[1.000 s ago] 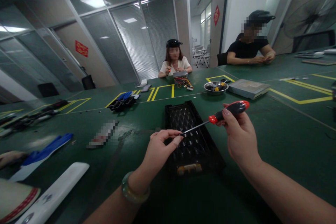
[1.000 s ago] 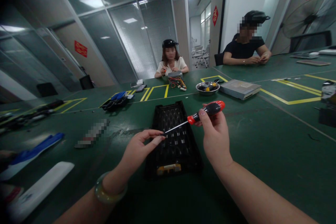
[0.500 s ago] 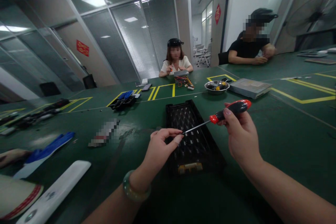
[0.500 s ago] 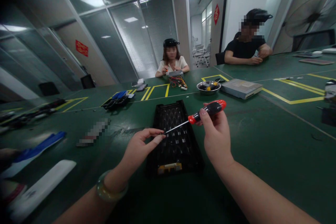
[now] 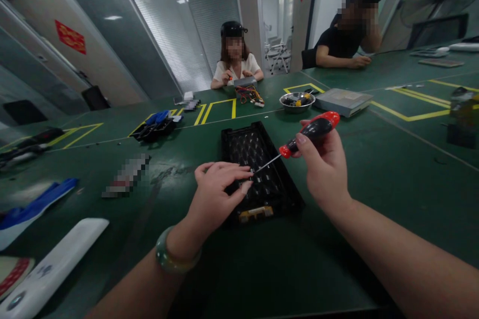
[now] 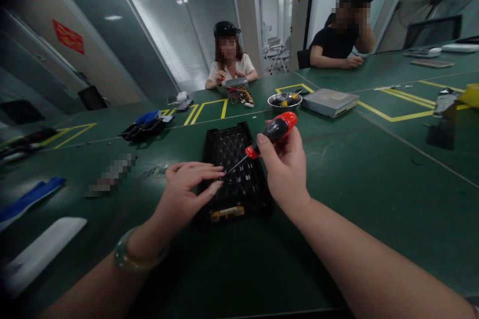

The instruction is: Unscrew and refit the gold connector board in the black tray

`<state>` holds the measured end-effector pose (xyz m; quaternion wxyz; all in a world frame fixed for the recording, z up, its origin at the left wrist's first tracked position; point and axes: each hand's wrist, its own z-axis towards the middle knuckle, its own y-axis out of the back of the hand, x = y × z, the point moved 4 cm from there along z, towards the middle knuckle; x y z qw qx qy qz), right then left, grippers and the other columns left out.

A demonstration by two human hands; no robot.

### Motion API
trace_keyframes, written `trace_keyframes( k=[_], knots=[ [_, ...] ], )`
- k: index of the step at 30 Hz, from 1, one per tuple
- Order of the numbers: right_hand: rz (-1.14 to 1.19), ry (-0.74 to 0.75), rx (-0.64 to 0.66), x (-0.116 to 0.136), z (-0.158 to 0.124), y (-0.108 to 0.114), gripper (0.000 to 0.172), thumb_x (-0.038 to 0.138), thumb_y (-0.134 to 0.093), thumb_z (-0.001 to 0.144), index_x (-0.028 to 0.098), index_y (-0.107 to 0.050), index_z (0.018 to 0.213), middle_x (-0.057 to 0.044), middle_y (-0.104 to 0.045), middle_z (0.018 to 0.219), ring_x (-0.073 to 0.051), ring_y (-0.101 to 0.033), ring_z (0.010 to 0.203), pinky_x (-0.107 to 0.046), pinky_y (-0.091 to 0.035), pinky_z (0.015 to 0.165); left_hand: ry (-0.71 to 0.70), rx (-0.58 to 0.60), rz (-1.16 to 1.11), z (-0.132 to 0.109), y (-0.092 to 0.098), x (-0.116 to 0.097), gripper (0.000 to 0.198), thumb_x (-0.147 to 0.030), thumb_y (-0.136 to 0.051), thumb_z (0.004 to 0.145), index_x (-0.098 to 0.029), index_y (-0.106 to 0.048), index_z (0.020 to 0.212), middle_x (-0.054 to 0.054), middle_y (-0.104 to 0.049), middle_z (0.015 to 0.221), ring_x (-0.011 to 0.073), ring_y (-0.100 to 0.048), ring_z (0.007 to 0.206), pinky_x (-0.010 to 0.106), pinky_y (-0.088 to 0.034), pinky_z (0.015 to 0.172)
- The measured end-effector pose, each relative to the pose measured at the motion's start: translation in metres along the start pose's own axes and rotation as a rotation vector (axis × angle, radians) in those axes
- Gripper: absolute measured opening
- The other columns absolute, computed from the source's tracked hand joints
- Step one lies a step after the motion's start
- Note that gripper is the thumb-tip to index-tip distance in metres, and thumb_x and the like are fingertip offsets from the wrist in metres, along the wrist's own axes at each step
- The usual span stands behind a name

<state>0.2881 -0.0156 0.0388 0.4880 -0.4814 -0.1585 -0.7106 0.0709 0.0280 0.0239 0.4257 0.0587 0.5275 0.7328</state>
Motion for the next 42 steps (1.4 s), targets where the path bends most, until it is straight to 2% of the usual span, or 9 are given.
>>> trace_keyframes(
  k=[3, 6, 9, 14, 24, 28, 32, 37, 42],
  knots=[
    [-0.080, 0.083, 0.015, 0.005, -0.003, 0.001, 0.027, 0.035, -0.069, 0.087, 0.030, -0.060, 0.111, -0.002, -0.061, 0.109, -0.021, -0.060, 0.092, -0.037, -0.052, 0.082, -0.089, 0.090, 0.026, -0.002, 0.000, -0.013, 0.017, -0.039, -0.063, 0.089, -0.035, -0.075, 0.102, 0.000, -0.073, 0.113, 0.0266, -0.057, 0.116, 0.049, -0.023, 0.108],
    [-0.182, 0.139, 0.069, 0.008, -0.005, 0.002, 0.027, 0.034, -0.069, 0.087, 0.029, -0.060, 0.112, -0.003, -0.062, 0.109, -0.021, -0.059, 0.087, -0.037, -0.051, 0.079, -0.202, 0.257, 0.071, -0.004, -0.006, -0.029, 0.018, -0.037, -0.061, 0.092, -0.037, -0.074, 0.105, -0.001, -0.074, 0.107, 0.0256, -0.058, 0.112, 0.049, -0.022, 0.106],
    [-0.274, 0.192, 0.131, 0.009, -0.006, 0.002, 0.029, 0.032, -0.068, 0.087, 0.027, -0.060, 0.115, -0.003, -0.062, 0.105, -0.020, -0.058, 0.083, -0.036, -0.050, 0.077, -0.284, 0.345, 0.132, -0.003, -0.011, -0.040, 0.017, -0.037, -0.061, 0.094, -0.035, -0.073, 0.107, -0.001, -0.074, 0.104, 0.0245, -0.058, 0.111, 0.048, -0.022, 0.104],
    [-0.347, 0.320, 0.161, 0.012, -0.004, 0.002, 0.033, 0.031, -0.067, 0.087, 0.020, -0.057, 0.116, -0.004, -0.062, 0.106, -0.022, -0.059, 0.089, -0.036, -0.050, 0.079, -0.360, 0.335, 0.169, 0.002, -0.016, -0.046, 0.015, -0.032, -0.062, 0.095, -0.030, -0.074, 0.104, 0.000, -0.073, 0.096, 0.0221, -0.057, 0.106, 0.046, -0.021, 0.103],
    [-0.356, 0.360, 0.146, 0.017, -0.004, 0.006, 0.033, 0.031, -0.065, 0.088, 0.022, -0.056, 0.117, -0.005, -0.061, 0.105, -0.021, -0.059, 0.087, -0.037, -0.052, 0.077, -0.434, 0.353, 0.254, 0.005, -0.021, -0.053, 0.012, -0.031, -0.063, 0.094, -0.029, -0.073, 0.101, -0.001, -0.072, 0.095, 0.0213, -0.057, 0.102, 0.044, -0.023, 0.099],
    [-0.253, 0.392, 0.064, 0.019, -0.005, 0.009, 0.027, 0.032, -0.063, 0.089, 0.023, -0.056, 0.114, -0.006, -0.060, 0.111, -0.020, -0.059, 0.086, -0.039, -0.053, 0.078, -0.424, 0.381, 0.260, 0.006, -0.023, -0.055, 0.012, -0.030, -0.063, 0.094, -0.028, -0.073, 0.100, -0.001, -0.072, 0.095, 0.0213, -0.057, 0.102, 0.044, -0.022, 0.098],
    [-0.120, 0.415, 0.003, 0.021, -0.007, 0.014, 0.027, 0.032, -0.060, 0.090, 0.024, -0.056, 0.116, -0.007, -0.060, 0.114, -0.024, -0.060, 0.095, -0.045, -0.051, 0.088, -0.358, 0.420, 0.245, 0.007, -0.024, -0.053, 0.013, -0.031, -0.062, 0.094, -0.028, -0.074, 0.099, -0.001, -0.071, 0.095, 0.0209, -0.056, 0.101, 0.045, -0.022, 0.097],
    [-0.076, 0.384, 0.084, 0.018, -0.009, 0.012, 0.028, 0.028, -0.061, 0.089, 0.025, -0.057, 0.117, -0.005, -0.060, 0.107, -0.024, -0.061, 0.093, -0.045, -0.050, 0.087, -0.249, 0.412, 0.162, 0.006, -0.024, -0.047, 0.015, -0.036, -0.063, 0.093, -0.029, -0.075, 0.100, 0.000, -0.072, 0.097, 0.0223, -0.055, 0.103, 0.046, -0.022, 0.097],
    [-0.096, 0.357, 0.157, 0.015, -0.011, 0.009, 0.034, 0.026, -0.063, 0.087, 0.026, -0.057, 0.120, -0.005, -0.059, 0.113, -0.024, -0.060, 0.096, -0.044, -0.049, 0.088, -0.169, 0.375, 0.091, 0.003, -0.025, -0.046, 0.015, -0.037, -0.065, 0.091, -0.030, -0.075, 0.099, 0.000, -0.072, 0.099, 0.0236, -0.055, 0.106, 0.048, -0.022, 0.097]
  ],
)
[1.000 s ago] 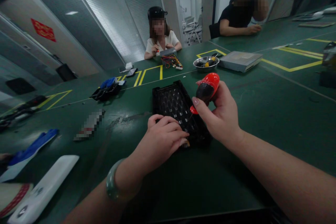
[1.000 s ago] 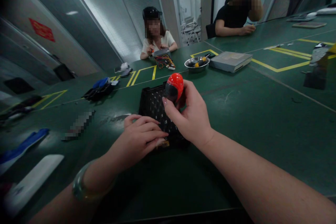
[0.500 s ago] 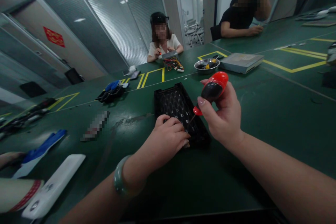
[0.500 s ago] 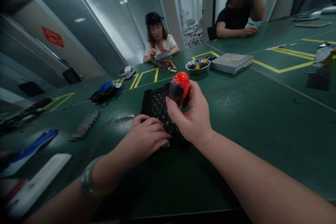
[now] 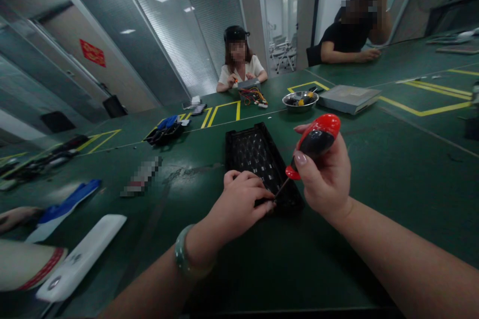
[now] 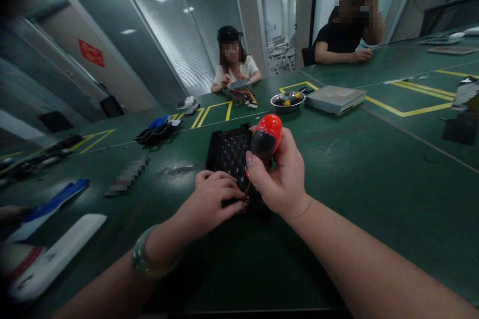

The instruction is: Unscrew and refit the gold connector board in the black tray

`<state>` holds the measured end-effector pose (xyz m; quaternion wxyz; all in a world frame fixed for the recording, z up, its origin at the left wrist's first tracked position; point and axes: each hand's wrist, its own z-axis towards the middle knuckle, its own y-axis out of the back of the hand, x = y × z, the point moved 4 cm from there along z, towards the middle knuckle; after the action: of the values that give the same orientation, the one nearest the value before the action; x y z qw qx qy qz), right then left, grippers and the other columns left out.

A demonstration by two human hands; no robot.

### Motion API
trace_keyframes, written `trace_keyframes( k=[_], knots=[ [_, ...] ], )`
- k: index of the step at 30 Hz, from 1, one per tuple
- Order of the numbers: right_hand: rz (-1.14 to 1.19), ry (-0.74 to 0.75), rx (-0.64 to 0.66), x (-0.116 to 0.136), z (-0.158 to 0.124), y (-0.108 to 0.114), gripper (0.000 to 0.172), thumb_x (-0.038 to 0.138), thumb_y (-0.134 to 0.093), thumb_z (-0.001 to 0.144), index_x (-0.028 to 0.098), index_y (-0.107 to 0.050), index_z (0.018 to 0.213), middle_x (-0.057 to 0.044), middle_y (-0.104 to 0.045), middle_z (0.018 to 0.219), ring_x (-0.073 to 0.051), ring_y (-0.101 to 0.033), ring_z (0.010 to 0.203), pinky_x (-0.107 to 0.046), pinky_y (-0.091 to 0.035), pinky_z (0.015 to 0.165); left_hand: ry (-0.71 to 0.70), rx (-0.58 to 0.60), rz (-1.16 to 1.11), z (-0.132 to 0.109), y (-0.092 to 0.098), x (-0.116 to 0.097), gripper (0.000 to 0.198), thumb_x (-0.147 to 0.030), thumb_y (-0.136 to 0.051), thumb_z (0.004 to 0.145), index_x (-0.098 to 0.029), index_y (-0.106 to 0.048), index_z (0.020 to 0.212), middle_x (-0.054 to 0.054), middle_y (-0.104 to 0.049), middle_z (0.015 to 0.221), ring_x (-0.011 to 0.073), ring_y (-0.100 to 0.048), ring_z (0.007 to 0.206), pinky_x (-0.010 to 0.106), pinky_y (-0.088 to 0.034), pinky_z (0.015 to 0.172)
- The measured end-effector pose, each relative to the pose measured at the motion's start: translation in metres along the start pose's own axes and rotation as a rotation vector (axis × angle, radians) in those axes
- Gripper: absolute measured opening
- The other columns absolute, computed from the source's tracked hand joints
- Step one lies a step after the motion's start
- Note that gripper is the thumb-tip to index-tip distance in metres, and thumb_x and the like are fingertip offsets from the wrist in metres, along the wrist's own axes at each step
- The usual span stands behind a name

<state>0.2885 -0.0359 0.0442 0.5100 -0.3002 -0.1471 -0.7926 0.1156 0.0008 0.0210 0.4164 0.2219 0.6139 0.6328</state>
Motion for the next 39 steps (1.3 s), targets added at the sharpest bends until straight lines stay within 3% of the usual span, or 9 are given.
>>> trace_keyframes(
  k=[26, 30, 35, 39],
  knots=[
    [-0.066, -0.028, 0.092, 0.001, -0.003, -0.004, 0.039, 0.029, -0.062, 0.089, 0.027, -0.057, 0.127, -0.005, -0.060, 0.103, -0.019, -0.055, 0.071, -0.037, -0.049, 0.062, 0.001, -0.074, -0.116, -0.008, 0.000, 0.001, 0.012, -0.032, -0.067, 0.091, -0.030, -0.075, 0.099, 0.000, -0.072, 0.100, 0.0227, -0.054, 0.111, 0.047, -0.023, 0.097],
    [-0.095, -0.083, 0.186, 0.000, -0.005, -0.005, 0.057, 0.032, -0.063, 0.089, 0.025, -0.047, 0.143, -0.005, -0.061, 0.094, -0.022, -0.058, 0.076, -0.039, -0.053, 0.068, 0.001, -0.089, -0.134, -0.009, 0.001, 0.000, 0.010, -0.032, -0.068, 0.090, -0.029, -0.076, 0.097, -0.001, -0.073, 0.098, 0.0223, -0.054, 0.111, 0.047, -0.022, 0.098],
    [-0.108, -0.138, 0.260, 0.001, -0.005, -0.009, 0.076, 0.032, -0.065, 0.090, 0.027, -0.026, 0.155, -0.007, -0.064, 0.106, -0.023, -0.063, 0.086, -0.042, -0.056, 0.079, 0.002, -0.124, -0.165, -0.011, 0.001, 0.001, 0.007, -0.030, -0.071, 0.088, -0.029, -0.075, 0.093, -0.002, -0.072, 0.095, 0.0204, -0.056, 0.108, 0.044, -0.023, 0.097],
    [-0.064, -0.152, 0.322, 0.005, -0.004, -0.013, 0.071, 0.029, -0.059, 0.094, 0.031, -0.024, 0.156, -0.006, -0.065, 0.110, -0.022, -0.064, 0.091, -0.039, -0.056, 0.082, 0.005, -0.145, -0.188, -0.012, 0.000, 0.002, 0.006, -0.031, -0.072, 0.087, -0.028, -0.075, 0.092, -0.001, -0.073, 0.093, 0.0210, -0.056, 0.107, 0.044, -0.023, 0.097]
  ],
)
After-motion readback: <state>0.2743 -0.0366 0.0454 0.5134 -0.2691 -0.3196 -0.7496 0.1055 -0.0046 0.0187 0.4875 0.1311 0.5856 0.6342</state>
